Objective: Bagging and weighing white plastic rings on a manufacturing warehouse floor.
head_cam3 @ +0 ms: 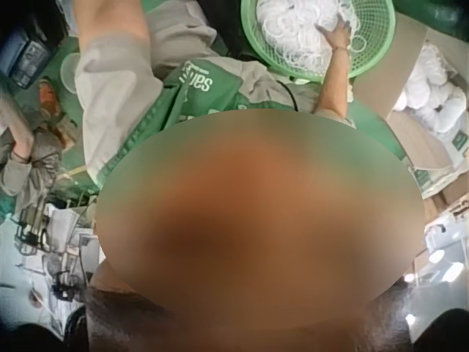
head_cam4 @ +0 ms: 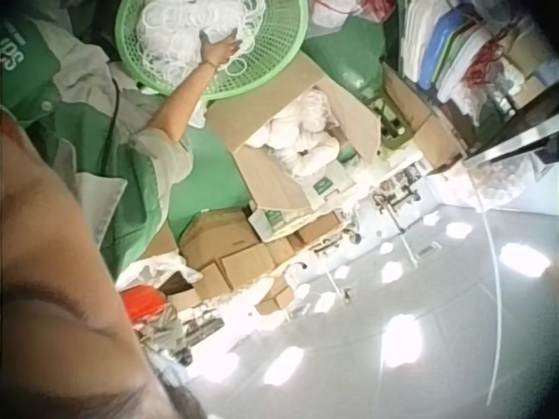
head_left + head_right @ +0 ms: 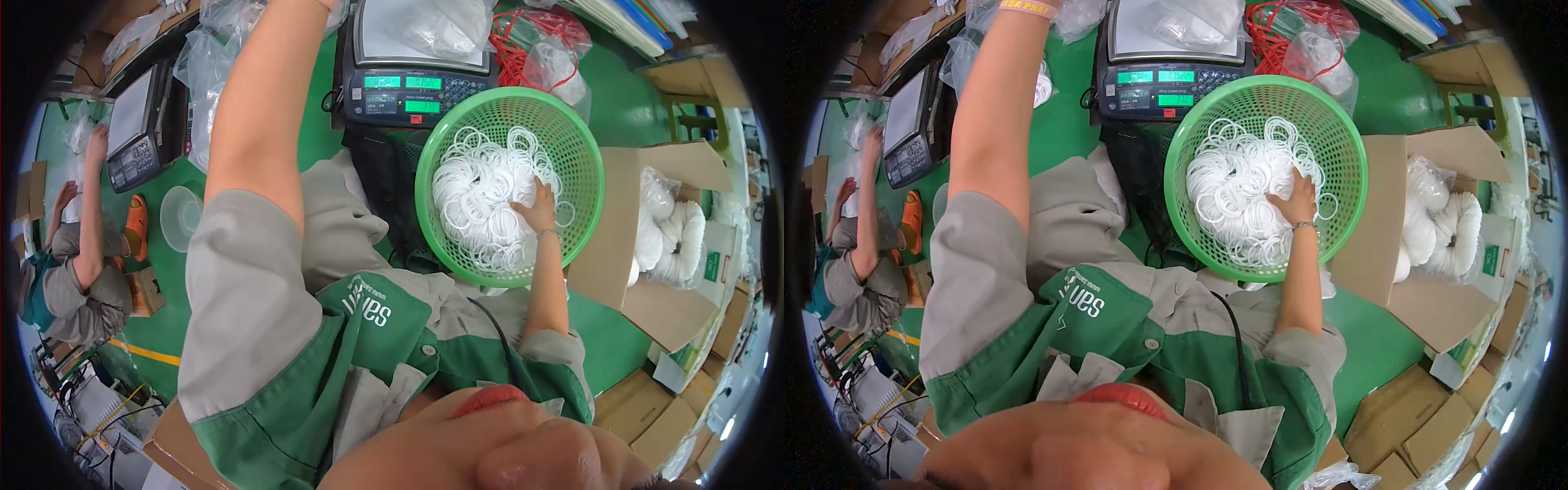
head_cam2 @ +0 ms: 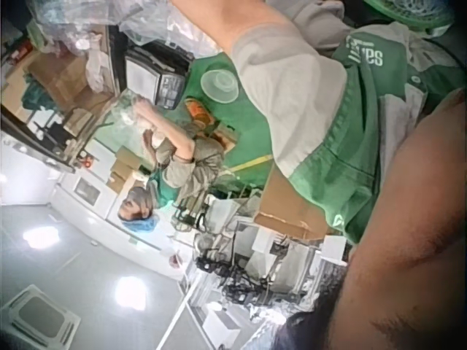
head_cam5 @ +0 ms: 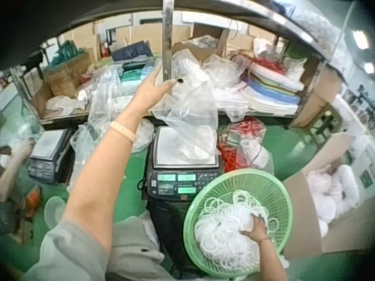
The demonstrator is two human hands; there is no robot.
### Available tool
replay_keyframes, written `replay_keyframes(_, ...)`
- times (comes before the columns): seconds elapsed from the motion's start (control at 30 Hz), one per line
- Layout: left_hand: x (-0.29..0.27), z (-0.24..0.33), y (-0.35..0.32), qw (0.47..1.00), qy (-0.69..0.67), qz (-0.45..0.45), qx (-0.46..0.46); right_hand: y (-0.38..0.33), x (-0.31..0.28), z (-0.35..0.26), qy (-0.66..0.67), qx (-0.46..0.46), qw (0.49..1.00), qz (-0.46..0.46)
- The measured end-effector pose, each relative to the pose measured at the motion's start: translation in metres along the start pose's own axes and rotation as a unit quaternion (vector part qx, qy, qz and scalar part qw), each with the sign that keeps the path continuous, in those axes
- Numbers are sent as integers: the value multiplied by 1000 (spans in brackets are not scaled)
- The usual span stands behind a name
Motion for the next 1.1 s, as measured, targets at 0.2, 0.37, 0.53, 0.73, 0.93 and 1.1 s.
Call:
replay_keyframes(0.2, -16, 10, -9, 973, -154, -94, -145, 4, 0, 19, 10, -4, 1000, 17)
replay_keyframes(0.37, -34, -9, -18, 960, -158, -156, -170, 6, -19, -21, -29, -18, 997, 68)
replay_keyframes(0.53, -16, -40, -17, 959, -96, -248, -100, 37, -120, -161, 208, -345, 873, 276)
replay_keyframes(0.73, 34, 37, -29, 990, 53, -129, -7, 41, -264, -321, 394, -445, 759, 266)
replay_keyframes(0.93, 19, 1, -22, 995, 31, 88, -25, 127, -233, -354, -325, -170, 929, -48)
replay_keyframes(1.1, 38, 4, -28, 994, -84, 59, -41, 160, -225, -374, 89, -371, 924, 13)
Point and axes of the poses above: each hand's wrist, its own y-axis towards the middle knuckle, its own x-axis out of the palm, z = x × y, the point moved 1 cm from there along y, towards the middle knuckle, and after that the axes turned 2 degrees about -x, right-handed, at the moved point
